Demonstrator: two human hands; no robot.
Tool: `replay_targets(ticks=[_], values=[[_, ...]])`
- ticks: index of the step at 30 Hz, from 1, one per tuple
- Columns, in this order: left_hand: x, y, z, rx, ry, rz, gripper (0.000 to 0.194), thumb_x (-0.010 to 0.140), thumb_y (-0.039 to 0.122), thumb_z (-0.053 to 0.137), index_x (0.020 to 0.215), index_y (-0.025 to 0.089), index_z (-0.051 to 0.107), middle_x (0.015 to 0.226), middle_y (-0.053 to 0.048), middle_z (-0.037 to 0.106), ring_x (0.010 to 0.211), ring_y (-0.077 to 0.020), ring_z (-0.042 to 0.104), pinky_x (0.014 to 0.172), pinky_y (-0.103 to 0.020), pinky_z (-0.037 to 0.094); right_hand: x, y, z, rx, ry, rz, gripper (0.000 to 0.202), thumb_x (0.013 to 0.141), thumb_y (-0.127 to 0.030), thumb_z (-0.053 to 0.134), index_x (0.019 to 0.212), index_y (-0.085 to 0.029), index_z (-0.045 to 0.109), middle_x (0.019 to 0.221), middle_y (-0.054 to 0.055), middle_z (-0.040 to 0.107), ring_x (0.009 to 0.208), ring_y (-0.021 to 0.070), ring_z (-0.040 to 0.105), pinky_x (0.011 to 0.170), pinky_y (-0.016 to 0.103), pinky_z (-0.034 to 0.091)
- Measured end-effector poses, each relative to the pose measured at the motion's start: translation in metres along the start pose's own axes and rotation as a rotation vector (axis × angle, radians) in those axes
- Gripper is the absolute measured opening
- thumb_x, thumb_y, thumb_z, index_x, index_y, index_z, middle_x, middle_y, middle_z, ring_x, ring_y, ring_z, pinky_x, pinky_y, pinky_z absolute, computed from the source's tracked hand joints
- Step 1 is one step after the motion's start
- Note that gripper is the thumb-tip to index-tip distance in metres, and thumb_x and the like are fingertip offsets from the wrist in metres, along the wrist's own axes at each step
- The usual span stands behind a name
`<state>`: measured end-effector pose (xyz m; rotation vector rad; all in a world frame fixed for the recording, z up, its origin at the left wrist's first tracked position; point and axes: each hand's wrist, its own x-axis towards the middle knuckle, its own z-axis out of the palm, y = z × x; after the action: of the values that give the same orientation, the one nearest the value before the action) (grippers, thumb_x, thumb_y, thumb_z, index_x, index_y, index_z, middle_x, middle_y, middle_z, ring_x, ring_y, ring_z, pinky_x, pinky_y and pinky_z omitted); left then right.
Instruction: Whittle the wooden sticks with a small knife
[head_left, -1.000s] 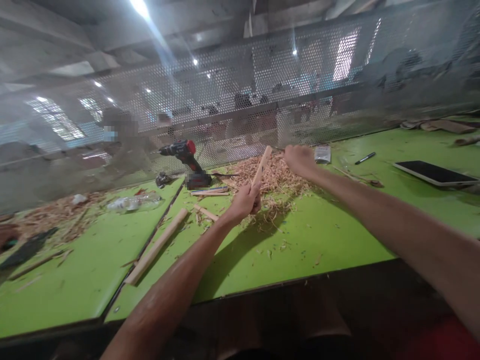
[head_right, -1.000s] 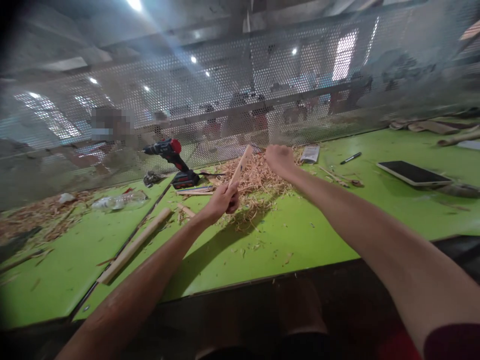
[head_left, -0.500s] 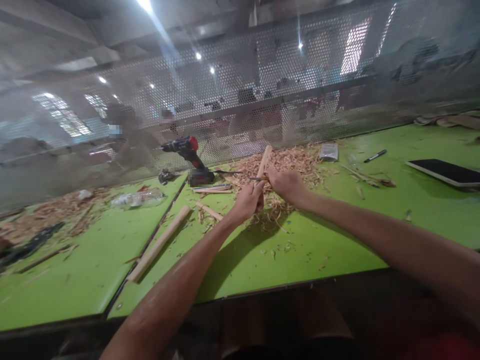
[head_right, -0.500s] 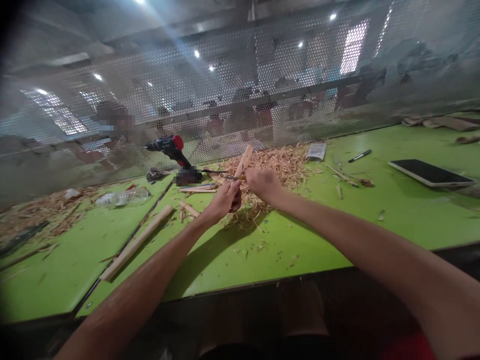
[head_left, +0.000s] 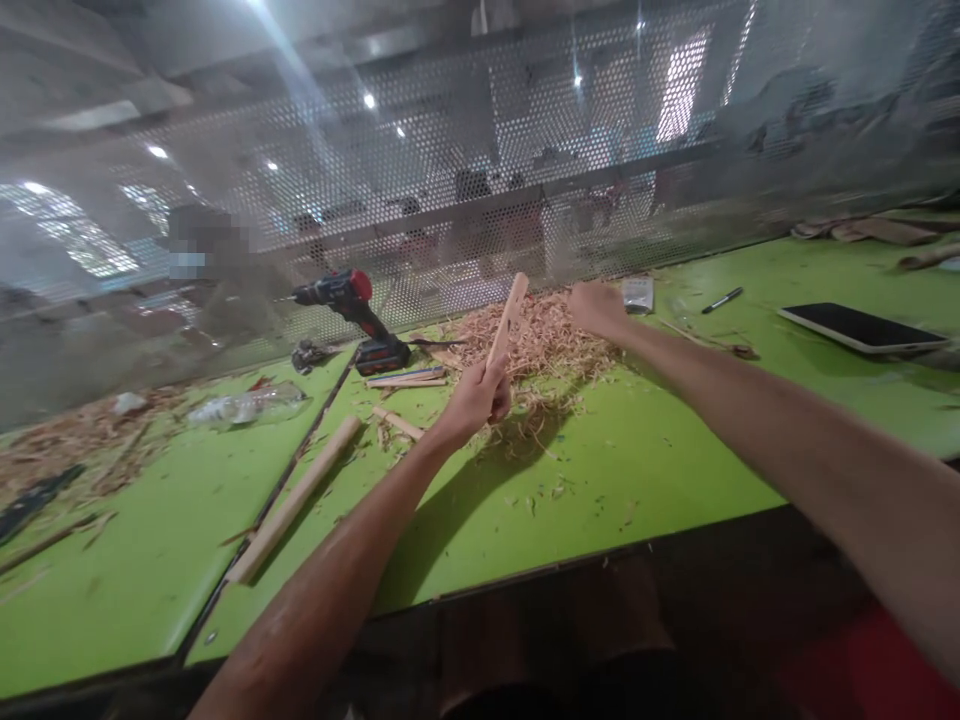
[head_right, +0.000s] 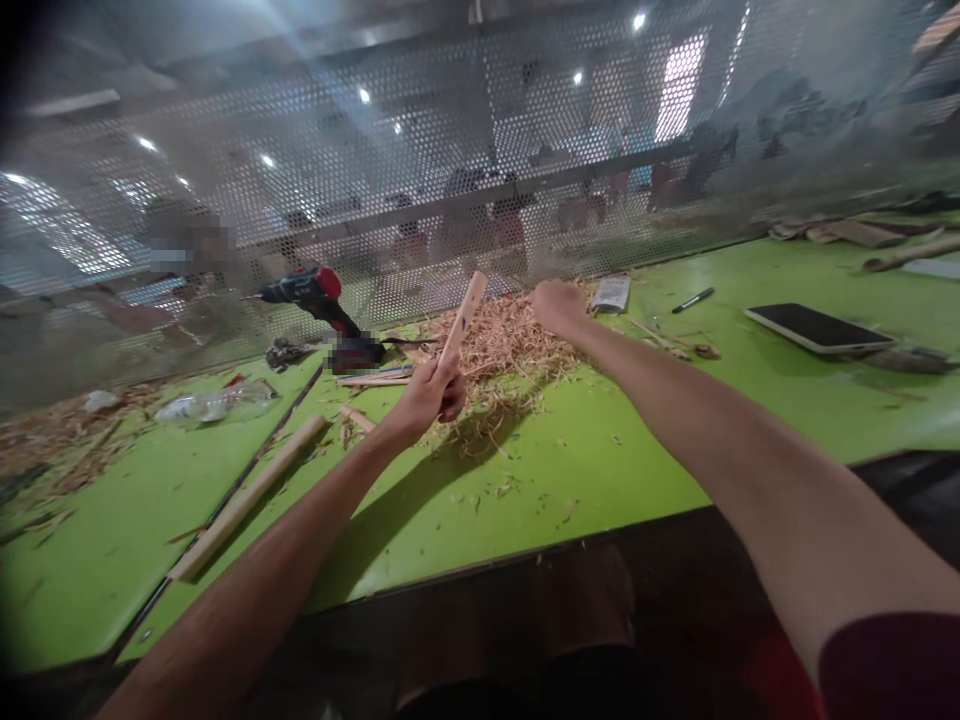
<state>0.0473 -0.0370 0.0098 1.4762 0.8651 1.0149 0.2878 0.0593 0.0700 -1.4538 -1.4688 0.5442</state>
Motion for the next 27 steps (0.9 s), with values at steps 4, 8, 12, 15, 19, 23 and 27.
replay_targets(ticks=[4,8,12,15,19,23,27], values=[[0.000,0.000,-0.001,-0.048,0.006,0.002,0.063,0.104,0.069,0.063,0.068,0.026,0.036,0.053,0.011,0.029,0.037,-0.0062,0.036,0.037,-0.020,0.026,-0.021,-0.010,0.003,-0.231,0.036,-0.104,0.044,0.107,-0.008,0.062,0.067,-0.023,0.053,0.057,-0.004,0.039,0.071,0.0160,0.047,0.071,0.029,0.033],[-0.002,0.004,-0.002,-0.198,-0.045,-0.017,0.066,0.100,0.074,0.067,0.071,0.026,0.032,0.056,0.012,0.025,0.040,-0.0056,0.032,0.041,-0.019,0.028,-0.073,-0.024,0.032,-0.695,-0.247,-0.300,0.035,0.114,-0.019,0.042,0.101,-0.015,0.075,0.073,0.008,0.067,0.063,0.0197,0.057,0.061,0.032,0.040],[-0.008,0.008,-0.004,-0.304,-0.148,-0.041,0.064,0.102,0.070,0.069,0.073,0.025,0.032,0.061,0.011,0.024,0.044,-0.0061,0.033,0.045,-0.019,0.030,-0.095,-0.031,0.049,-0.878,-0.311,-0.367,0.039,0.112,-0.014,0.037,0.118,-0.008,0.076,0.091,0.016,0.079,0.073,0.0225,0.070,0.062,0.031,0.043],[-0.010,0.009,-0.004,-0.317,-0.169,-0.069,0.060,0.105,0.063,0.068,0.074,0.025,0.033,0.062,0.010,0.026,0.046,-0.0069,0.034,0.046,-0.019,0.031,-0.085,-0.028,0.049,-0.920,-0.296,-0.369,0.045,0.112,-0.011,0.031,0.120,-0.005,0.075,0.095,0.019,0.081,0.079,0.0232,0.074,0.065,0.030,0.044],[-0.010,0.012,-0.002,-0.331,-0.147,-0.129,0.056,0.108,0.056,0.066,0.075,0.025,0.032,0.062,0.010,0.027,0.046,-0.0073,0.034,0.045,-0.019,0.029,-0.064,-0.022,0.049,-0.974,-0.286,-0.396,0.046,0.113,-0.010,0.029,0.124,-0.002,0.073,0.104,0.021,0.082,0.089,0.0252,0.077,0.070,0.031,0.048],[-0.009,0.018,-0.002,-0.380,-0.078,-0.186,0.055,0.107,0.051,0.068,0.076,0.025,0.031,0.062,0.011,0.027,0.045,-0.0061,0.031,0.045,-0.017,0.025,-0.051,-0.024,0.055,-1.006,-0.291,-0.439,0.049,0.114,-0.010,0.025,0.126,-0.003,0.072,0.108,0.021,0.083,0.092,0.0248,0.077,0.074,0.030,0.051],[-0.006,0.021,-0.004,-0.444,-0.035,-0.200,0.050,0.112,0.044,0.061,0.076,0.024,0.032,0.060,0.011,0.027,0.043,-0.0059,0.029,0.044,-0.017,0.023,-0.041,-0.031,0.062,-1.039,-0.297,-0.474,0.045,0.113,-0.009,0.029,0.128,-0.002,0.071,0.116,0.024,0.082,0.105,0.0269,0.078,0.086,0.032,0.054]])
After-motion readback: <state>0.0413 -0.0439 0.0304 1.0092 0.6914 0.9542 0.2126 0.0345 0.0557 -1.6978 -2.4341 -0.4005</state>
